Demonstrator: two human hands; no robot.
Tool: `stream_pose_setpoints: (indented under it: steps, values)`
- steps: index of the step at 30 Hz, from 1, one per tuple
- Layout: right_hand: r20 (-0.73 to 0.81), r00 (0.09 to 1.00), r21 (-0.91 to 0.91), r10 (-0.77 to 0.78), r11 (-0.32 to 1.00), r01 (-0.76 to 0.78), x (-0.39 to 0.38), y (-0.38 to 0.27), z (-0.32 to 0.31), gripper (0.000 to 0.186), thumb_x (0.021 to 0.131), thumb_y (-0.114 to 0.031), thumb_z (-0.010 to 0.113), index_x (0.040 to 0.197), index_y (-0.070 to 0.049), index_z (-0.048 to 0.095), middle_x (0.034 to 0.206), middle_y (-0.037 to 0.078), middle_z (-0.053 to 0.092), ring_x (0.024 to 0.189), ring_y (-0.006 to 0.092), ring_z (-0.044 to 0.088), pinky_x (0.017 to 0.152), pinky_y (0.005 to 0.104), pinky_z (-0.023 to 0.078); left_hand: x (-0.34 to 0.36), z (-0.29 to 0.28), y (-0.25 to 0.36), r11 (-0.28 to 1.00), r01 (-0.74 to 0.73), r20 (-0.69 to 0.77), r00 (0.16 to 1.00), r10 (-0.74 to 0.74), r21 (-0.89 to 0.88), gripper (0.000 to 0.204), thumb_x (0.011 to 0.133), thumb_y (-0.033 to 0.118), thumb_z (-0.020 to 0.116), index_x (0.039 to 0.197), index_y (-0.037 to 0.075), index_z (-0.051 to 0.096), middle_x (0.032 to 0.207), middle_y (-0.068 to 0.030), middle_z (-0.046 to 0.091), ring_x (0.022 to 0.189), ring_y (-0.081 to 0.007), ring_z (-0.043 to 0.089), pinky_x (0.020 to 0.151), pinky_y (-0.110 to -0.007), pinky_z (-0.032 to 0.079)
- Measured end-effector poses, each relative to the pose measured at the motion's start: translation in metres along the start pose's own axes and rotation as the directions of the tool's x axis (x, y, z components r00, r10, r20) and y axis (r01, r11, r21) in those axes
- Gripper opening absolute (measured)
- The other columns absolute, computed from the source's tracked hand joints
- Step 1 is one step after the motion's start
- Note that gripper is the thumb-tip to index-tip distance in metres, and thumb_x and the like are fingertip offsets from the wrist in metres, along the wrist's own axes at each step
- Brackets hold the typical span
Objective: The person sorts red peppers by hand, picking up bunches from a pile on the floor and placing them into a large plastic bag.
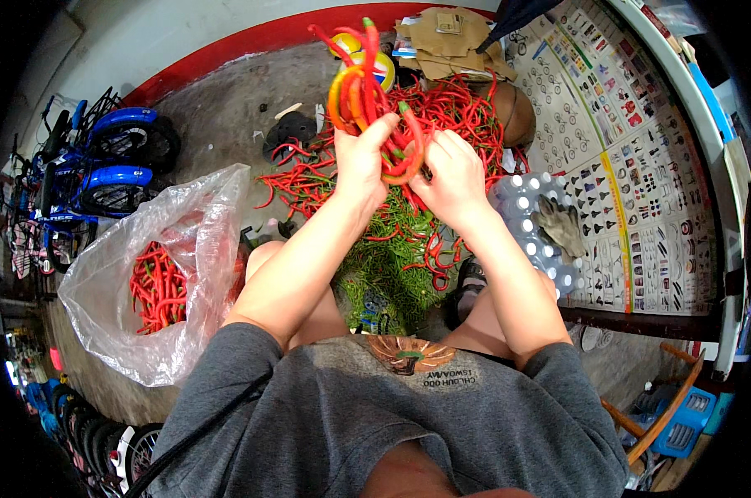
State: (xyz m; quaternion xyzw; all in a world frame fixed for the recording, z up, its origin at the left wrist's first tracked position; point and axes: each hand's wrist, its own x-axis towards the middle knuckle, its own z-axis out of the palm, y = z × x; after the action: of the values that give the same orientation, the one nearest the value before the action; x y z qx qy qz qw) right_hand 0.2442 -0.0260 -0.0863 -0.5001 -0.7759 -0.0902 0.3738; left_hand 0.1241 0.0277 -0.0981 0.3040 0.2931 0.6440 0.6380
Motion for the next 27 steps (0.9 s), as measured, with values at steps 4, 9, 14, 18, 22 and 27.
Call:
stream_pose_setpoints:
  steps: [4, 9, 14, 18, 22, 27]
  values:
    - [0.109, 0.992, 0.096, 0.070, 0.992, -0.081, 0.000, -0.009, -0.006, 0.017, 0.067, -0.012, 0.064, 0.075, -0.004, 0.051, 0.075, 0.010, 0.053, 0.074, 0.0286, 0.054, 0.067, 0.0393, 0.046, 0.007, -0.006, 0.002, 0.999, 0.040, -0.006, 0.999, -0.041, -0.035, 0.028, 0.078, -0.001, 0.058, 0.105, 0.006, 0.053, 0.092, -0.0059, 0.061, 0.084, -0.0165, 0.061, 0.073, -0.033, 0.052]
    - [0.252, 0.955, 0.127, 0.154, 0.974, -0.190, -0.005, -0.004, -0.004, 0.016, 0.074, -0.016, 0.062, 0.081, -0.001, 0.058, 0.083, 0.014, 0.060, 0.083, 0.0324, 0.058, 0.073, 0.0411, 0.046, 0.003, -0.001, 0.002, 1.000, 0.005, 0.037, 0.999, -0.006, 0.028, 0.032, 0.078, 0.000, 0.060, 0.108, 0.006, 0.051, 0.097, -0.0059, 0.059, 0.086, -0.0170, 0.061, 0.075, -0.033, 0.052]
    - [0.314, 0.911, 0.264, 0.268, 0.897, -0.355, -0.005, -0.002, -0.009, 0.014, 0.075, -0.015, 0.062, 0.083, -0.004, 0.062, 0.083, 0.014, 0.061, 0.084, 0.0325, 0.058, 0.073, 0.0404, 0.046, 0.001, 0.004, 0.003, 1.000, 0.008, 0.036, 0.999, -0.008, 0.015, 0.033, 0.077, -0.001, 0.061, 0.108, 0.005, 0.051, 0.095, -0.0057, 0.059, 0.086, -0.0169, 0.060, 0.074, -0.033, 0.052]
    - [0.281, 0.954, 0.386, 0.102, 0.899, -0.209, -0.001, -0.001, -0.015, 0.011, 0.075, -0.015, 0.063, 0.081, -0.006, 0.063, 0.081, 0.012, 0.061, 0.081, 0.0313, 0.058, 0.073, 0.0394, 0.046, -0.001, 0.000, 0.005, 0.984, 0.178, 0.086, 0.981, -0.176, -0.013, 0.026, 0.079, 0.003, 0.059, 0.104, 0.004, 0.052, 0.091, -0.0056, 0.060, 0.084, -0.0171, 0.061, 0.073, -0.032, 0.052]
    - [0.186, 0.979, 0.493, -0.083, 0.870, -0.020, 0.000, 0.005, -0.017, 0.011, 0.074, -0.015, 0.064, 0.080, -0.005, 0.063, 0.080, 0.010, 0.061, 0.079, 0.0301, 0.058, 0.073, 0.0390, 0.046, 0.002, -0.010, 0.001, 0.893, 0.449, 0.260, 0.866, -0.427, -0.030, 0.017, 0.082, 0.008, 0.056, 0.097, 0.001, 0.054, 0.088, -0.0079, 0.060, 0.082, -0.0197, 0.063, 0.073, -0.032, 0.053]
    - [0.133, 0.965, 0.545, -0.227, 0.830, 0.121, 0.002, 0.003, -0.014, 0.012, 0.071, -0.015, 0.066, 0.077, -0.005, 0.061, 0.078, 0.008, 0.060, 0.079, 0.0295, 0.057, 0.073, 0.0394, 0.046, 0.003, -0.019, 0.003, 0.743, 0.669, 0.317, 0.707, -0.632, -0.012, 0.018, 0.083, 0.009, 0.055, 0.098, 0.000, 0.055, 0.090, -0.0132, 0.063, 0.080, -0.0226, 0.065, 0.074, -0.035, 0.054]
